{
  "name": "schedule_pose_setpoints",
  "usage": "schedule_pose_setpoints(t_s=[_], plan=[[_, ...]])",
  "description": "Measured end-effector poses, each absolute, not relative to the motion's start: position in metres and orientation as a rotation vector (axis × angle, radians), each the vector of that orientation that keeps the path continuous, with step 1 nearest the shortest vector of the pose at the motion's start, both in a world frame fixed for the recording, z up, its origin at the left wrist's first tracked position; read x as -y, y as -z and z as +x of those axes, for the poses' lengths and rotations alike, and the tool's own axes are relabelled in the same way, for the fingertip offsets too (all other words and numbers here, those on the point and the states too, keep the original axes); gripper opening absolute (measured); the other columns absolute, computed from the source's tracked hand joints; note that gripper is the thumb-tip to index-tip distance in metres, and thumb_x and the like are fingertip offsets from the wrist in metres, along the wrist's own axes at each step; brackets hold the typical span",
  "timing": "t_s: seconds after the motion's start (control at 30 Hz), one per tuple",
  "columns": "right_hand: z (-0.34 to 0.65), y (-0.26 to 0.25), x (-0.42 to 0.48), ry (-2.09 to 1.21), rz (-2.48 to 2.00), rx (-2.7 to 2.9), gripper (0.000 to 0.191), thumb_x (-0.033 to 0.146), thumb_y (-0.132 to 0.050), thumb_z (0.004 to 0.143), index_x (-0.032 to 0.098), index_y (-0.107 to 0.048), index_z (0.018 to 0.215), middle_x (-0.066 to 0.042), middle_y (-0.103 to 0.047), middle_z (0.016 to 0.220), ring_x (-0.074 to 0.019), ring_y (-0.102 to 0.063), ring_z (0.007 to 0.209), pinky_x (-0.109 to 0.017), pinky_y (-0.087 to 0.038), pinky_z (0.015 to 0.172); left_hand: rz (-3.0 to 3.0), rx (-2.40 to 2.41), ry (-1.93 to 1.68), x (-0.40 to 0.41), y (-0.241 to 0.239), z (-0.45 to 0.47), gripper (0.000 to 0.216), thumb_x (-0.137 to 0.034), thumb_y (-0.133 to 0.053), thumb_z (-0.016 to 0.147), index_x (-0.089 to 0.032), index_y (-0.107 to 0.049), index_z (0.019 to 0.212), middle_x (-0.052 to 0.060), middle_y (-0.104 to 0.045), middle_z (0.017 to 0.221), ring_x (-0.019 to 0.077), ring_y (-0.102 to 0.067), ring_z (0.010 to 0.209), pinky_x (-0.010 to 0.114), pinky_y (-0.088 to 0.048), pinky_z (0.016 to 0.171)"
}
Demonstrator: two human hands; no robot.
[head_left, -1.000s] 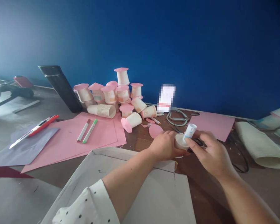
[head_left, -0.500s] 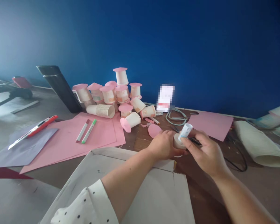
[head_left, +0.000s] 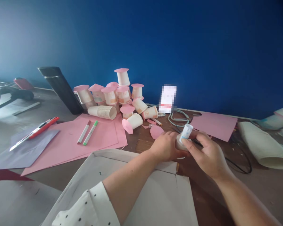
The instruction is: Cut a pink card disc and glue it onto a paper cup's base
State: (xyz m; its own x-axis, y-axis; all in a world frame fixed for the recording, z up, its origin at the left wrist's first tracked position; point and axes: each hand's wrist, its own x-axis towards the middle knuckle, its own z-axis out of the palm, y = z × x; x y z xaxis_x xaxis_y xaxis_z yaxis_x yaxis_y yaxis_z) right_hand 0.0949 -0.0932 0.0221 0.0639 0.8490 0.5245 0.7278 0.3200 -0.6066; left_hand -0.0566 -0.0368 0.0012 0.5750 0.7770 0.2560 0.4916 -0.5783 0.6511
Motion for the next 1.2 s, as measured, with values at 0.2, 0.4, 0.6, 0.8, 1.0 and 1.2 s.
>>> schedule_pose_setpoints(t_s=[0.2, 0.4, 0.6, 0.8, 1.0, 1.2], plan=[[0.102, -0.019, 0.088, -0.622, -1.363, 1.171, 0.028, 0.048, -0.069, 0.079, 0.023, -0.07, 0.091, -0.005, -0.073, 0.09, -0.0268, -0.067, 0.089, -0.04, -0.052, 0.082, 2.263, -1.029, -0.707, 0.037, -0.004, -0.057, 0.064, -0.059, -0.075, 0.064, -0.017, -0.058, 0.11, 0.01, -0.065, 0.11, 0.0285, -0.059, 0.106, 0.04, -0.048, 0.092], [0.1, -0.012, 0.079, -0.823, -1.264, 0.891, 0.027, 0.046, -0.076, 0.072, 0.021, -0.072, 0.082, -0.004, -0.072, 0.081, -0.0236, -0.067, 0.081, -0.037, -0.053, 0.078, 2.281, -1.031, -0.684, 0.038, -0.006, -0.058, 0.062, -0.059, -0.075, 0.064, -0.018, -0.059, 0.108, 0.009, -0.066, 0.107, 0.0281, -0.06, 0.102, 0.039, -0.049, 0.089], [0.106, -0.016, 0.091, -0.604, -1.307, 1.12, 0.025, 0.044, -0.075, 0.076, 0.023, -0.07, 0.087, -0.002, -0.072, 0.086, -0.0219, -0.064, 0.087, -0.035, -0.049, 0.084, 2.245, -1.054, -0.671, 0.038, -0.006, -0.057, 0.068, -0.061, -0.075, 0.063, -0.018, -0.059, 0.113, 0.01, -0.065, 0.111, 0.0294, -0.059, 0.105, 0.041, -0.049, 0.089], [0.103, -0.022, 0.099, -0.53, -1.338, 1.354, 0.022, 0.043, -0.069, 0.081, 0.024, -0.068, 0.093, -0.004, -0.071, 0.092, -0.0243, -0.065, 0.091, -0.037, -0.05, 0.085, 2.231, -1.047, -0.679, 0.038, -0.006, -0.057, 0.067, -0.059, -0.076, 0.063, -0.018, -0.058, 0.114, 0.01, -0.065, 0.113, 0.0287, -0.059, 0.108, 0.04, -0.047, 0.092], [0.104, -0.018, 0.102, -0.506, -1.34, 1.475, 0.023, 0.041, -0.066, 0.083, 0.024, -0.066, 0.098, -0.003, -0.069, 0.095, -0.0231, -0.063, 0.092, -0.034, -0.049, 0.084, 2.242, -1.032, -0.687, 0.038, -0.005, -0.057, 0.065, -0.059, -0.074, 0.065, -0.017, -0.057, 0.112, 0.012, -0.064, 0.114, 0.0286, -0.059, 0.108, 0.04, -0.047, 0.093], [0.106, -0.018, 0.1, -0.406, -1.472, 1.54, 0.028, 0.046, -0.067, 0.081, 0.023, -0.067, 0.098, -0.003, -0.07, 0.096, -0.0249, -0.064, 0.092, -0.037, -0.047, 0.086, 2.251, -1.009, -0.691, 0.038, -0.006, -0.058, 0.061, -0.057, -0.073, 0.067, -0.018, -0.057, 0.11, 0.011, -0.065, 0.113, 0.0277, -0.06, 0.107, 0.039, -0.047, 0.094]])
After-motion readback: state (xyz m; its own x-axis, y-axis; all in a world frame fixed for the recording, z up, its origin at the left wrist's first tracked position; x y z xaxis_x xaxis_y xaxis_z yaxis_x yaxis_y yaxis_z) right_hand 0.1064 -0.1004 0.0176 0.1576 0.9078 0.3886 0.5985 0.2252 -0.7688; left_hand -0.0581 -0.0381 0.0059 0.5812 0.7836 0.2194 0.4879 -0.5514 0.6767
